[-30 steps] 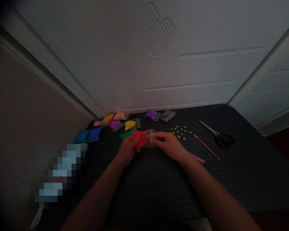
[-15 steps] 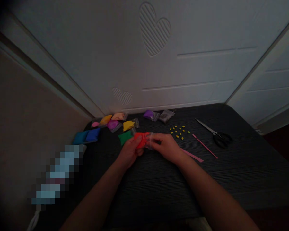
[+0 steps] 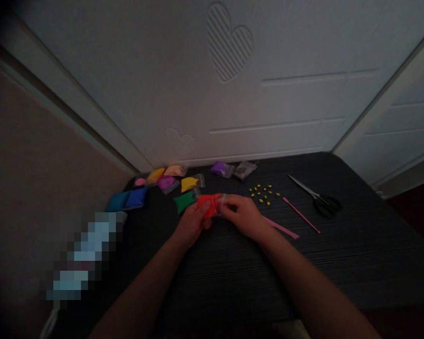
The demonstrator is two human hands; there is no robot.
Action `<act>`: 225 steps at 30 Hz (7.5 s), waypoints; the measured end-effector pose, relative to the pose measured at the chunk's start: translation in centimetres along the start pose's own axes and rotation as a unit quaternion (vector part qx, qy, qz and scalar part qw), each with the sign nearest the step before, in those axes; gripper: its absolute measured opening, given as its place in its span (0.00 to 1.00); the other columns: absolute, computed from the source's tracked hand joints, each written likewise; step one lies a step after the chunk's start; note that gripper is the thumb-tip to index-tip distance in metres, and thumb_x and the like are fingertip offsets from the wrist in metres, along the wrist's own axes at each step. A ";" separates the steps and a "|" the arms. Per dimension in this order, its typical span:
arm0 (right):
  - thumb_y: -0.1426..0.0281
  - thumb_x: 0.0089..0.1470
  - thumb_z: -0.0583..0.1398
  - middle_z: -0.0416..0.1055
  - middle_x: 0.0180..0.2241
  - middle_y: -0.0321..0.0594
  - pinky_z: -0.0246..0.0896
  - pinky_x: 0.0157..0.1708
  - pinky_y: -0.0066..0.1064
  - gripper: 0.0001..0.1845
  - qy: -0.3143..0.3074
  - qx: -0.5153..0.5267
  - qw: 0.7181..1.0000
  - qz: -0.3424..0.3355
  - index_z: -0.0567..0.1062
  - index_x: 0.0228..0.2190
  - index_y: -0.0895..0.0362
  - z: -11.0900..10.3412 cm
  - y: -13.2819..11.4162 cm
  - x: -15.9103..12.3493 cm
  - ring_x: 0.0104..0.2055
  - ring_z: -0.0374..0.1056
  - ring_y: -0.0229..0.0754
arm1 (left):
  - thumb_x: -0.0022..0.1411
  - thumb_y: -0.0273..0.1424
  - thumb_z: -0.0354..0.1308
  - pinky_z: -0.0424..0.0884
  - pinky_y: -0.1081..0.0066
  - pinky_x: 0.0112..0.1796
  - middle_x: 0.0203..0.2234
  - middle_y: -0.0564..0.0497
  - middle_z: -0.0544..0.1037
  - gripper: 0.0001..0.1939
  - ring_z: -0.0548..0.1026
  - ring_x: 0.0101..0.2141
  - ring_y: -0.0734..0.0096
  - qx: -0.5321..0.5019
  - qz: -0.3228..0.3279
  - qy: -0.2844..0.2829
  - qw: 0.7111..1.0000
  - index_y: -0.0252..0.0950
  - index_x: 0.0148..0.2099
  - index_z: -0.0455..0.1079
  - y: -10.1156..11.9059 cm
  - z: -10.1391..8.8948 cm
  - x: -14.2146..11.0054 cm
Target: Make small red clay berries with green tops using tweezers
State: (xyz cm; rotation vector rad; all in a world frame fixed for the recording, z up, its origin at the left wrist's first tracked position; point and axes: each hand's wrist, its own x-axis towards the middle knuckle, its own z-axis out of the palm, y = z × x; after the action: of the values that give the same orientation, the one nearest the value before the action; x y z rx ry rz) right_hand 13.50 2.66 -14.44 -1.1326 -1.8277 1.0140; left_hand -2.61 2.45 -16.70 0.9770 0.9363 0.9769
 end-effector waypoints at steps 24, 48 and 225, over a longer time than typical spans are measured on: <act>0.64 0.45 0.61 0.72 0.28 0.35 0.58 0.32 0.28 0.11 -0.085 0.019 0.996 0.011 0.76 0.32 0.56 -1.9 0.1 -0.1 0.30 0.65 0.37 | 0.51 0.42 0.56 0.45 0.77 0.17 0.14 0.59 0.61 0.16 0.52 0.14 0.84 0.070 -0.012 -0.022 0.997 0.33 0.31 0.66 0.7 -1.2 0.1; 0.67 0.49 0.57 0.70 0.31 0.37 0.58 0.37 0.29 0.07 -0.013 0.042 0.999 0.002 0.74 0.29 0.56 0.0 0.4 0.1 0.34 0.65 0.37 | 0.51 0.41 0.57 0.48 0.77 0.18 0.15 0.59 0.60 0.14 0.53 0.16 0.82 0.116 0.009 0.007 0.993 0.32 0.29 0.67 1.0 -0.1 -0.2; 0.79 0.46 0.60 0.66 0.28 0.35 0.59 0.33 0.24 0.09 0.175 -0.054 0.924 -0.336 0.71 0.32 0.59 -6.5 -13.2 -1.0 0.33 0.63 0.31 | 0.53 0.27 0.58 0.67 0.78 0.36 0.29 0.56 0.75 0.07 0.71 0.33 0.77 0.041 0.310 0.009 0.950 0.44 0.33 0.74 13.3 8.1 -5.1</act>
State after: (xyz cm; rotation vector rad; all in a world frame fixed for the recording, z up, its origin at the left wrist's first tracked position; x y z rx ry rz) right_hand 15.11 -0.65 -0.16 -0.6039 -1.7863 0.2910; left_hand 0.57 -0.88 -1.01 1.3759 0.6916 1.4794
